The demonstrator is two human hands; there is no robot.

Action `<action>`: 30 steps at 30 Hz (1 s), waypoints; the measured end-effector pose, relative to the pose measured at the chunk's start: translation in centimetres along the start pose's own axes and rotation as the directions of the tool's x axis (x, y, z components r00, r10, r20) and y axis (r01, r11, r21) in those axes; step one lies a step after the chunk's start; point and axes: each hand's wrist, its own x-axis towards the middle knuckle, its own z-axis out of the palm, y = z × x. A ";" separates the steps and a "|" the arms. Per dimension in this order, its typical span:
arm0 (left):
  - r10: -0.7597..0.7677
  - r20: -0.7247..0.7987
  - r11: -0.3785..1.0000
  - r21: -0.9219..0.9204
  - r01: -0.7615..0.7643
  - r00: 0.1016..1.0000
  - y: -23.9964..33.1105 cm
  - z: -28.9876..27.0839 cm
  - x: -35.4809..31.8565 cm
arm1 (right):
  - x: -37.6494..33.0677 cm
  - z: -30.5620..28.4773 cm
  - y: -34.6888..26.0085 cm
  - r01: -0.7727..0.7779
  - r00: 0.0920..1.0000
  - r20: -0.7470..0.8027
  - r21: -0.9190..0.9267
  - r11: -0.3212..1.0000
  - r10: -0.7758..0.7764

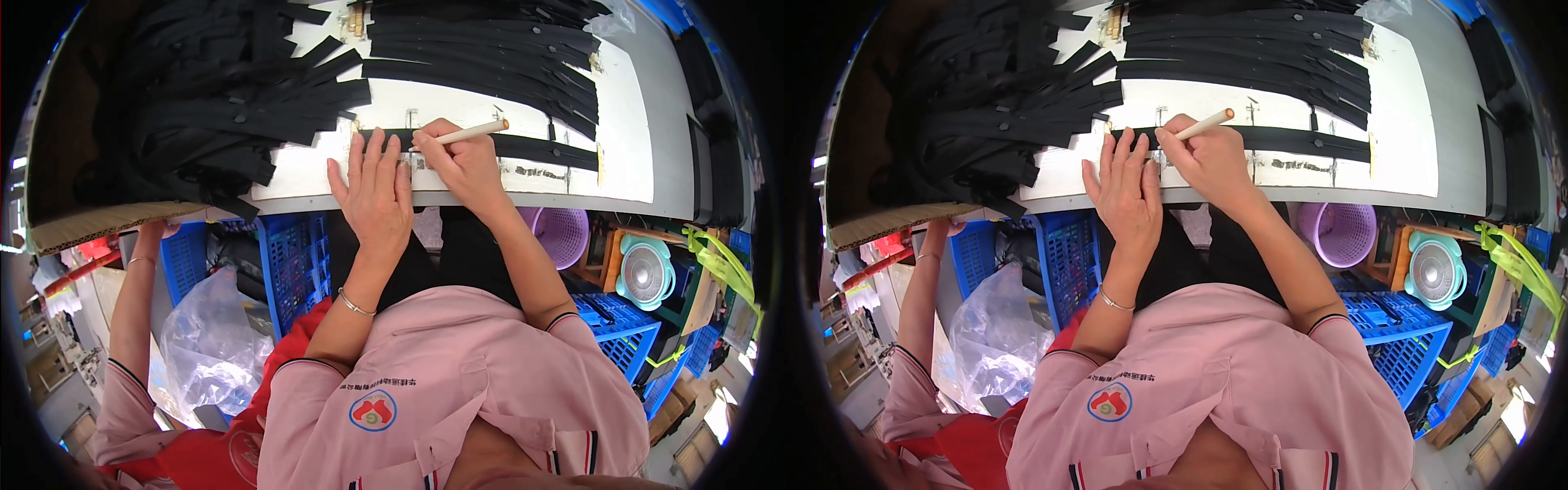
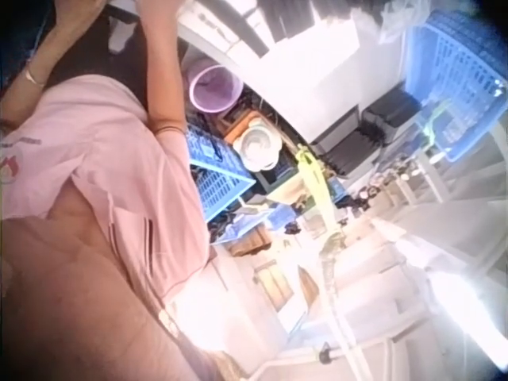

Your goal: Marking and organizing black webbing straps on a workbench using a marker.

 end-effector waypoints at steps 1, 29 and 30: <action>-0.014 0.010 1.000 -0.002 0.015 1.000 0.0 0.0 0.0 | 0.0 0.0 0.1 0.019 1.000 0.007 -0.016 1.000 -0.018; 0.180 0.033 0.896 -0.419 -0.150 0.983 6.9 3.4 3.1 | -2.2 -8.3 2.8 -0.026 0.948 -0.316 0.008 1.000 0.027; 0.180 0.008 0.905 -0.392 -0.163 0.984 7.1 3.7 3.3 | -2.2 -8.3 2.9 -0.038 0.948 -0.315 -0.003 0.999 0.035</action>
